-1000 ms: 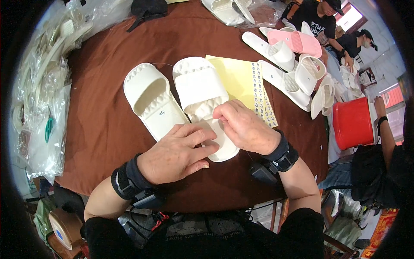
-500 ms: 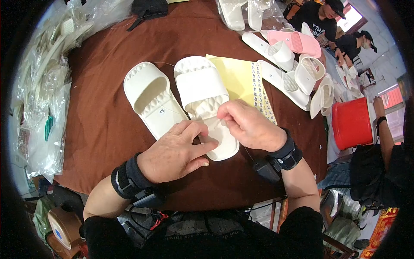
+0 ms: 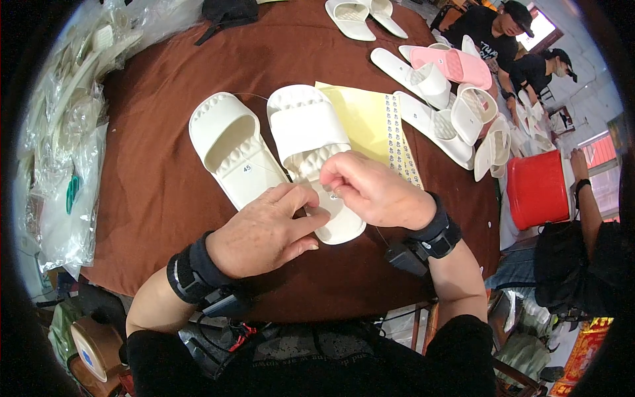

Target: Applying size labels to the inside of white slippers.

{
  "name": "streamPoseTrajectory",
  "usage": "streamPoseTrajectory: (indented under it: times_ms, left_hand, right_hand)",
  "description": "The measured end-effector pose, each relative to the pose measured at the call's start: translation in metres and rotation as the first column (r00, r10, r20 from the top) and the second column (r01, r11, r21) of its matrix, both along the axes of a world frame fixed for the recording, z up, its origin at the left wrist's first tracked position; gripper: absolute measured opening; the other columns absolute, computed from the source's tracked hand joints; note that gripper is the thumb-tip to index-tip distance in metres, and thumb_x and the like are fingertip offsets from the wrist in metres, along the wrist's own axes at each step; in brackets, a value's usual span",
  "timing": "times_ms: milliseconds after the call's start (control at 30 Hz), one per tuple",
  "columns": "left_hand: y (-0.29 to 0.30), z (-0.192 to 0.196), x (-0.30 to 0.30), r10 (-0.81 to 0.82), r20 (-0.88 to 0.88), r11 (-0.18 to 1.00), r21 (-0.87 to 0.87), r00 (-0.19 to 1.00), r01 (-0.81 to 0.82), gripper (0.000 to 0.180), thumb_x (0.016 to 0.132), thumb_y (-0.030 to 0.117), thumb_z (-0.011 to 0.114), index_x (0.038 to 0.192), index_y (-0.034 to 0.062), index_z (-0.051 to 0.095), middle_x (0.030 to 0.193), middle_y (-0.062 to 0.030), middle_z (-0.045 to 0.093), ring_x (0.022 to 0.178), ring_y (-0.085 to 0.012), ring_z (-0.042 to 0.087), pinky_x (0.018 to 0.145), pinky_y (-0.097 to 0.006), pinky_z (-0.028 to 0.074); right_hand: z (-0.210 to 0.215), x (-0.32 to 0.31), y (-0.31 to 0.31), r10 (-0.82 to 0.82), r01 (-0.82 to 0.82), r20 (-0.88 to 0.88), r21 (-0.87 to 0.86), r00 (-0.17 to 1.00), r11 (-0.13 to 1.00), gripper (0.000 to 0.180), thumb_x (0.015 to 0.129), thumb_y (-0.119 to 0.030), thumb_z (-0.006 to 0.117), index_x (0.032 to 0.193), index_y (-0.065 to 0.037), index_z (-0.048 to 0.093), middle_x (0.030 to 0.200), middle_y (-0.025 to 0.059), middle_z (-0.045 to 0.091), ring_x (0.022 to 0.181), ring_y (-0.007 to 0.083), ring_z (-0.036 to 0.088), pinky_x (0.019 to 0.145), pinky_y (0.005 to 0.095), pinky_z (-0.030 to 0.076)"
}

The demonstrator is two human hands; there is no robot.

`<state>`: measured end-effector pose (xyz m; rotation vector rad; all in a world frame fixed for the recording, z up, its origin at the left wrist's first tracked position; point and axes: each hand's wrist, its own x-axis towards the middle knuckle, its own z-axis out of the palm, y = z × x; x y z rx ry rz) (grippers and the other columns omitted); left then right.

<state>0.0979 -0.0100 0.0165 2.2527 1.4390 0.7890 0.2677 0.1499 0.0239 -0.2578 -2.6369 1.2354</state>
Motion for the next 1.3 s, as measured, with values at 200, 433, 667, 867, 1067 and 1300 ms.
streamPoseTrajectory:
  times_ms: [200,433,667,867,1067,1300]
  left_hand:
    - [0.0,0.0,-0.001,-0.01,0.005,1.0,0.006,1.0,0.01,0.038,0.076,0.01,0.073,0.111,0.0042,0.061,0.115,-0.0115,0.05,0.103,-0.0322,0.053,0.089,-0.04,0.046]
    - [0.0,-0.002,0.001,0.033,0.027,0.999,0.013,0.999,-0.033,0.042,0.075,0.01,0.073,0.114,0.0024,0.059,0.116,-0.0124,0.051,0.103,-0.0331,0.052,0.089,-0.04,0.046]
    - [0.001,-0.005,0.004,0.099,0.008,0.995,0.019,0.995,-0.1,0.048,0.073,0.005,0.072,0.119,0.0009,0.058,0.113,-0.013,0.051,0.101,-0.0333,0.052,0.088,-0.04,0.045]
    - [0.001,-0.004,0.005,0.102,-0.019,0.995,0.021,0.995,-0.102,0.045,0.073,0.005,0.072,0.116,0.0021,0.06,0.11,-0.0124,0.051,0.1,-0.0328,0.052,0.087,-0.04,0.045]
    - [0.001,-0.003,0.005,0.103,-0.015,0.994,0.022,0.995,-0.103,0.044,0.072,0.005,0.072,0.115,0.0025,0.06,0.109,-0.0121,0.051,0.1,-0.0329,0.052,0.087,-0.04,0.045]
    - [0.0,-0.002,0.005,0.104,-0.037,0.995,0.014,0.994,-0.104,0.045,0.072,0.006,0.073,0.115,0.003,0.06,0.109,-0.0118,0.051,0.1,-0.0329,0.051,0.088,-0.041,0.045]
  right_hand:
    - [-0.001,-0.007,-0.005,0.073,-0.057,-0.077,0.2,0.994,0.978,0.02,0.083,0.006,0.053,0.101,-0.002,0.052,0.092,0.0144,0.058,0.084,0.0307,0.059,0.075,0.0369,0.048]
    - [-0.002,-0.01,-0.007,0.096,-0.069,-0.071,0.314,0.993,0.947,0.02,0.081,0.005,0.054,0.099,-0.003,0.05,0.093,0.0149,0.057,0.091,0.035,0.057,0.08,0.0409,0.046]
    - [-0.008,-0.01,-0.007,0.095,-0.059,-0.087,0.35,0.992,0.935,0.02,0.082,0.005,0.054,0.1,-0.004,0.049,0.09,0.0137,0.056,0.087,0.0336,0.056,0.079,0.0394,0.045]
    - [-0.012,-0.008,-0.006,-0.007,0.038,-0.106,0.29,0.994,0.956,0.019,0.083,0.005,0.054,0.1,-0.003,0.05,0.088,0.0138,0.055,0.083,0.032,0.056,0.075,0.0387,0.046]
    - [-0.016,-0.008,-0.004,-0.069,0.1,-0.126,0.255,0.99,0.962,0.019,0.083,0.004,0.057,0.099,-0.003,0.05,0.088,0.0139,0.055,0.081,0.0297,0.057,0.073,0.0366,0.047]
    - [-0.012,-0.007,-0.007,-0.108,0.116,-0.074,0.116,0.991,0.986,0.017,0.082,0.003,0.059,0.096,-0.003,0.051,0.086,0.0127,0.055,0.08,0.0277,0.057,0.072,0.0355,0.048]
